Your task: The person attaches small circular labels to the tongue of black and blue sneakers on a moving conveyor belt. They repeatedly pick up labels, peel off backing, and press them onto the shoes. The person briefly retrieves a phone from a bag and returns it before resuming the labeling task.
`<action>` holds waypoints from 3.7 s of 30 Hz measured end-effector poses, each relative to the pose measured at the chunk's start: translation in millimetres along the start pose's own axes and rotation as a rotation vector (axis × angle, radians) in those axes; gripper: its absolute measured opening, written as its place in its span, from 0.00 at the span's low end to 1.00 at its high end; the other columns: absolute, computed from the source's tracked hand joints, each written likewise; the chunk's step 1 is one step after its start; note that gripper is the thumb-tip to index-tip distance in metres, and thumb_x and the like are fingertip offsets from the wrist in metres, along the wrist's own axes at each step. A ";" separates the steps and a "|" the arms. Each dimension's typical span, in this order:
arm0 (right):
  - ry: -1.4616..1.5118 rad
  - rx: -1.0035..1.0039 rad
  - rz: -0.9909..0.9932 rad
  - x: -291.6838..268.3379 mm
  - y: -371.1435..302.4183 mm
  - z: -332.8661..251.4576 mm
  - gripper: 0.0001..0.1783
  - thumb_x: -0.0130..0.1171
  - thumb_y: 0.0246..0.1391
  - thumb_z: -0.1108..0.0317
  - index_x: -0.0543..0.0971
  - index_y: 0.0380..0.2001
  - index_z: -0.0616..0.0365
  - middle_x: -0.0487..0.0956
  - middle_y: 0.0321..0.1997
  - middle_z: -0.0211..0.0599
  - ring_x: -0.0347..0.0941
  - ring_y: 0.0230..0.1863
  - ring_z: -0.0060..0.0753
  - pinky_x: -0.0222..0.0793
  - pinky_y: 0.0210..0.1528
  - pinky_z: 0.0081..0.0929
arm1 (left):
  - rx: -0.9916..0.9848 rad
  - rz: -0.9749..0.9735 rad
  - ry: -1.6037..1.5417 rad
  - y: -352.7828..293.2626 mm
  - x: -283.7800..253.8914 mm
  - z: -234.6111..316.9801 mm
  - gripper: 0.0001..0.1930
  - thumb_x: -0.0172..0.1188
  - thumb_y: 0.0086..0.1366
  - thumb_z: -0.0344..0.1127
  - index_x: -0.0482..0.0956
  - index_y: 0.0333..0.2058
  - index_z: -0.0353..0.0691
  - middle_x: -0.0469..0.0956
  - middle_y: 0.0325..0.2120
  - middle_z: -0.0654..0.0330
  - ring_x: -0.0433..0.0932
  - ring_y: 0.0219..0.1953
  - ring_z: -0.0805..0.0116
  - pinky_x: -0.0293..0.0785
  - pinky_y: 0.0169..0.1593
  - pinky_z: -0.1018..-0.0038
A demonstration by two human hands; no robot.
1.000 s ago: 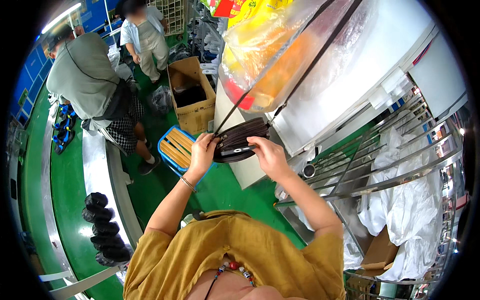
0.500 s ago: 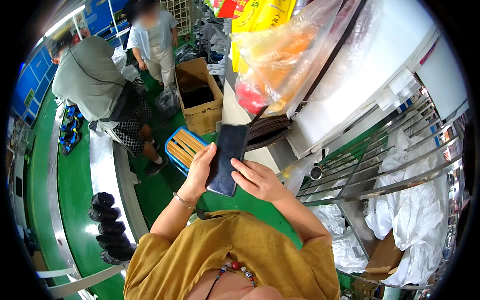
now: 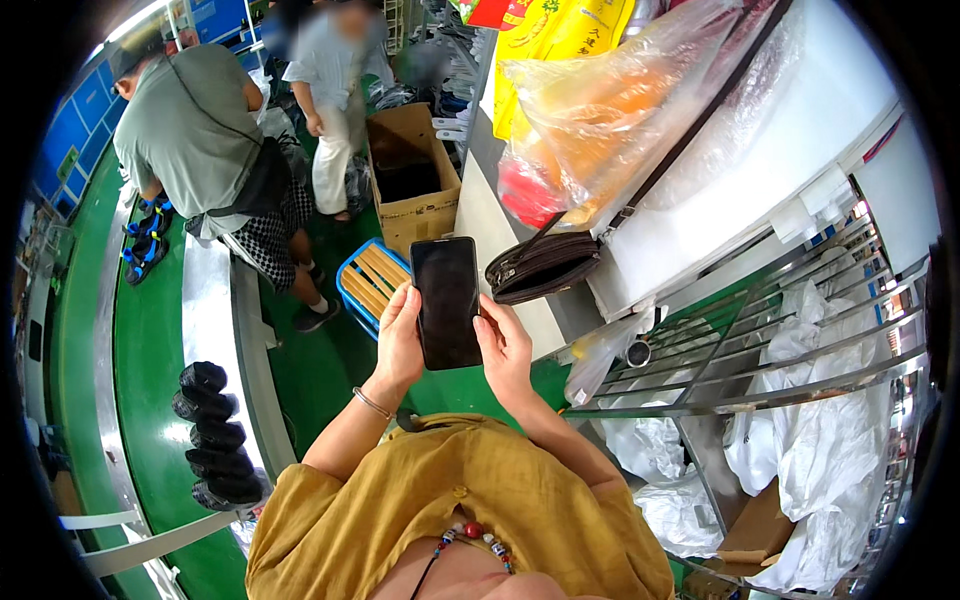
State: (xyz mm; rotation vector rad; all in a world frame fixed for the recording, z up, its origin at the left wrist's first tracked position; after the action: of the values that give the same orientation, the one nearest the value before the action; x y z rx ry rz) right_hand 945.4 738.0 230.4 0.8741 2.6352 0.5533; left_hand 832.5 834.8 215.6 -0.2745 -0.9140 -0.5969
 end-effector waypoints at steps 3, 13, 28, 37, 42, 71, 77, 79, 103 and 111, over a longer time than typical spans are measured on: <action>0.022 0.054 -0.026 -0.8 -5.3 5.6 0.17 0.54 0.58 0.78 0.73 0.51 0.66 0.73 0.36 0.32 0.67 0.34 0.19 0.65 0.36 0.15 | -0.012 0.006 -0.013 -5.2 4.1 -0.9 0.14 0.42 0.73 0.35 0.71 0.51 0.36 0.76 0.46 0.60 0.76 0.47 0.71 0.73 0.51 0.74; 0.270 0.241 -0.084 3.5 -17.0 19.1 0.20 0.53 0.60 0.75 0.71 0.55 0.62 0.72 0.41 0.29 0.66 0.38 0.16 0.64 0.41 0.13 | -0.033 0.037 0.012 -11.7 -8.9 -6.2 0.15 0.42 0.73 0.36 0.70 0.52 0.36 0.77 0.46 0.59 0.77 0.46 0.71 0.75 0.50 0.74; 0.321 0.421 -0.012 9.2 -37.9 43.0 0.20 0.53 0.57 0.77 0.72 0.54 0.60 0.72 0.37 0.25 0.65 0.36 0.14 0.62 0.38 0.13 | -0.089 0.130 0.035 -25.0 -23.3 -21.0 0.15 0.45 0.72 0.37 0.71 0.51 0.36 0.78 0.43 0.62 0.77 0.43 0.74 0.74 0.47 0.76; 0.659 0.601 0.095 -4.8 -45.8 59.0 0.19 0.50 0.58 0.77 0.72 0.54 0.64 0.74 0.40 0.27 0.67 0.39 0.15 0.63 0.41 0.15 | -0.085 0.064 0.038 -27.0 -16.6 -53.1 0.18 0.45 0.72 0.37 0.68 0.56 0.35 0.75 0.48 0.61 0.74 0.48 0.73 0.70 0.52 0.76; 0.494 0.548 0.217 -25.8 -60.6 60.4 0.21 0.54 0.57 0.74 0.69 0.55 0.64 0.74 0.41 0.29 0.68 0.44 0.19 0.63 0.48 0.19 | -0.332 0.019 -0.023 -27.0 -9.1 -85.4 0.20 0.44 0.72 0.37 0.62 0.59 0.35 0.72 0.51 0.62 0.71 0.51 0.74 0.69 0.54 0.76; -0.927 0.251 0.221 -40.1 -95.4 23.8 0.53 0.72 0.33 0.57 0.55 0.59 0.66 0.67 0.43 0.53 0.68 0.42 0.54 0.68 0.42 0.41 | -0.111 -0.889 0.214 -39.0 164.1 92.6 0.44 0.27 0.67 0.67 0.66 0.56 0.27 0.70 0.52 0.38 0.65 0.60 0.47 0.53 0.65 0.57; -0.450 0.002 0.240 -5.1 -140.6 25.8 0.41 0.71 0.35 0.61 0.67 0.54 0.61 0.74 0.47 0.48 0.71 0.46 0.53 0.68 0.49 0.42 | -0.253 -1.021 -0.143 -71.2 202.1 148.1 0.44 0.27 0.67 0.67 0.65 0.57 0.27 0.69 0.53 0.38 0.65 0.60 0.46 0.54 0.65 0.56; -0.868 -0.076 0.200 -0.1 -64.4 10.4 0.47 0.72 0.36 0.59 0.61 0.58 0.65 0.70 0.52 0.54 0.67 0.51 0.53 0.67 0.52 0.42 | -0.283 -1.052 -0.149 -94.8 208.8 153.6 0.44 0.27 0.67 0.67 0.65 0.57 0.27 0.69 0.53 0.38 0.65 0.60 0.46 0.54 0.65 0.56; -0.826 0.088 0.130 -32.2 -87.1 34.2 0.55 0.75 0.30 0.58 0.56 0.59 0.66 0.68 0.42 0.51 0.68 0.42 0.52 0.69 0.41 0.40 | -0.233 -0.899 -0.288 -42.3 201.7 151.8 0.43 0.27 0.67 0.66 0.61 0.58 0.27 0.66 0.55 0.37 0.64 0.60 0.42 0.54 0.65 0.54; -0.690 0.041 0.118 -43.7 -104.1 76.9 0.54 0.75 0.29 0.59 0.56 0.59 0.66 0.69 0.43 0.50 0.68 0.42 0.52 0.69 0.42 0.40 | -0.221 -0.887 -0.308 -47.0 208.8 150.3 0.43 0.26 0.67 0.66 0.60 0.59 0.26 0.64 0.56 0.36 0.63 0.60 0.41 0.54 0.65 0.53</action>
State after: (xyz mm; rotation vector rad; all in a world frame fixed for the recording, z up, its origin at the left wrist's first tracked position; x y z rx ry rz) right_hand 957.6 653.9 123.4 1.0136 1.9827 0.1705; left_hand 802.6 790.5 471.6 -0.1472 -1.2648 -1.5105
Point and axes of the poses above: each hand's wrist, its own y-axis towards the middle knuckle, its own x-axis out of the palm, z = x × y, the point moved 5 cm from there along y, towards the middle knuckle
